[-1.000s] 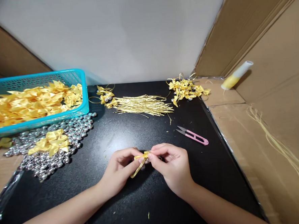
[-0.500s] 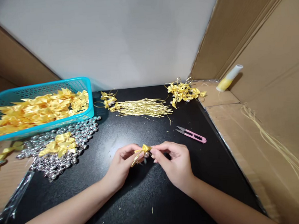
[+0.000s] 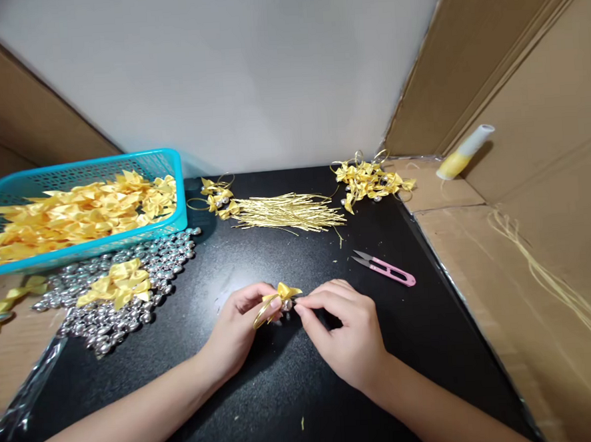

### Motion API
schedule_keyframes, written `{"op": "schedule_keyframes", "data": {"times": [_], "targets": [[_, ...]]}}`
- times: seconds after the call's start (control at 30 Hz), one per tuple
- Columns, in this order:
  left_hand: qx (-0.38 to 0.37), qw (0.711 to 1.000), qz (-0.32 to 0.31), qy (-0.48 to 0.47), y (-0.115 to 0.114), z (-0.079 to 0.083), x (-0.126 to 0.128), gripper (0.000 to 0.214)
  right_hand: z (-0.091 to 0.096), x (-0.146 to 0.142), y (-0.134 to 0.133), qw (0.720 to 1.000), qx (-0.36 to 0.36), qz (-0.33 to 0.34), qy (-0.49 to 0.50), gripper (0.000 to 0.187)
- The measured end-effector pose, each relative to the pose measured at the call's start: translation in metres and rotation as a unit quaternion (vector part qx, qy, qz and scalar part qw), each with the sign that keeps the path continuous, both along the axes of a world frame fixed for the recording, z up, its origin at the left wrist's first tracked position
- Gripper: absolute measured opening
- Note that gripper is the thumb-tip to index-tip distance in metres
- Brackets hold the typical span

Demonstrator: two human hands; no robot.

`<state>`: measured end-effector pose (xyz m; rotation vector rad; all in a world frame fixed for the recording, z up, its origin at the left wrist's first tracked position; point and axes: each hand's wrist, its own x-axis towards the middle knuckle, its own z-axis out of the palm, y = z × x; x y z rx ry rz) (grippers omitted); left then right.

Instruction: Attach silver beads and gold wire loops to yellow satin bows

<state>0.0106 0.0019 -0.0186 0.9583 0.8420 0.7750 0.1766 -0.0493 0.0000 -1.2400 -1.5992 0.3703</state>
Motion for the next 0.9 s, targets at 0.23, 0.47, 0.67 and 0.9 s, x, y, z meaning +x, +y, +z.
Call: {"op": "schedule_keyframes", "data": {"times": [0.23,0.47,0.67,0.9], "targets": [[-0.012,1.0,-0.008,0.009,-0.001,0.0,-0.002,0.018,-0.001,-0.001,-0.001,1.0,-0.006,0.001,0.024,0.013],[-0.014,0.999,-0.032,0.003,0.002,0.002,-0.002,0.02,-0.001,0.002,0.001,1.0,-0.011,0.014,0.021,0.013],[-0.044,0.994,-0.093,-0.028,0.011,0.008,-0.003,0.024,0.0,0.005,-0.001,0.999,-0.035,0.019,0.03,0.011],[-0.075,0.989,-0.121,-0.029,0.014,0.01,-0.005,0.023,0.002,0.005,-0.001,0.998,-0.044,0.035,0.041,0.012]]}}
